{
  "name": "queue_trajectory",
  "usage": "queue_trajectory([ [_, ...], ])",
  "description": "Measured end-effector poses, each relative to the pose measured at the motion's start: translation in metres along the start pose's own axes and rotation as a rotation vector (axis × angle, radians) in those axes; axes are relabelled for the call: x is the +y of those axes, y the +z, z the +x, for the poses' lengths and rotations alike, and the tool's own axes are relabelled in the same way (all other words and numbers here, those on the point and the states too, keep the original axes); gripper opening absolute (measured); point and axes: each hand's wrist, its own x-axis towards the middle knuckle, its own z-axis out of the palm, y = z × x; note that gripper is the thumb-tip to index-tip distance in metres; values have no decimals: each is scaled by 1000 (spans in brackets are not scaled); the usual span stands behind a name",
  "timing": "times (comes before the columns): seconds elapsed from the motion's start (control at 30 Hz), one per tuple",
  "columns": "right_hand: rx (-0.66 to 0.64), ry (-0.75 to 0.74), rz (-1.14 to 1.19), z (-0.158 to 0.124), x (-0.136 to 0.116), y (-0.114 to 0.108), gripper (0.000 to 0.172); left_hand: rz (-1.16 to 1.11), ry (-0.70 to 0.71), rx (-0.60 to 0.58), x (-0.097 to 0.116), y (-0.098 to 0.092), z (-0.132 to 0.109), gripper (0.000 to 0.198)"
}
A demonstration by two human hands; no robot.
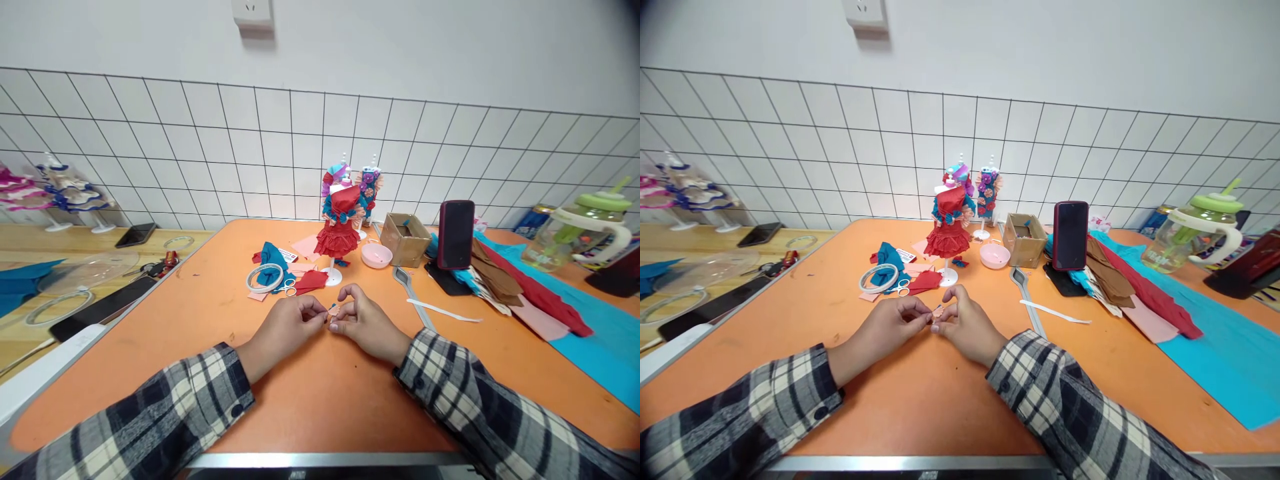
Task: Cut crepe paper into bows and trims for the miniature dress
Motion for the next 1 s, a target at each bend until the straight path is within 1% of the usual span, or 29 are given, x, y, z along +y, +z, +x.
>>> queue_trajectory([
  [0.13,-79,2,101,-1,1,0,42,82,13,31,1,-2,-1,18],
  [0.27,-156,32,180,-4,0,1,53,130,-21,46,2,-4,-1,18],
  [0.37,-111,62,178,-4,0,0,64,128,16,23,3,-4,-2,19],
  [0.47,-74,102,218,-2,-1,-1,71,138,62,18,3,-4,-4,18],
  [0.6,-104,110,275,-3,-4,-3,75,149,55,48,1,-4,-4,18],
  [0.7,-145,88,219,-4,-3,-4,80,92,15,56,-1,-3,-2,16],
  [0.77,-142,54,127,-3,-1,-6,81,-32,-54,57,-2,-4,0,17],
  [0.83,-127,25,78,-2,1,-10,79,-259,-128,53,-3,-6,3,20],
  [0.93,-128,25,136,-1,2,-17,77,-717,-172,35,-4,-12,5,24],
  [1.0,-128,33,211,0,0,-21,73,-973,-183,10,-5,-16,5,22],
])
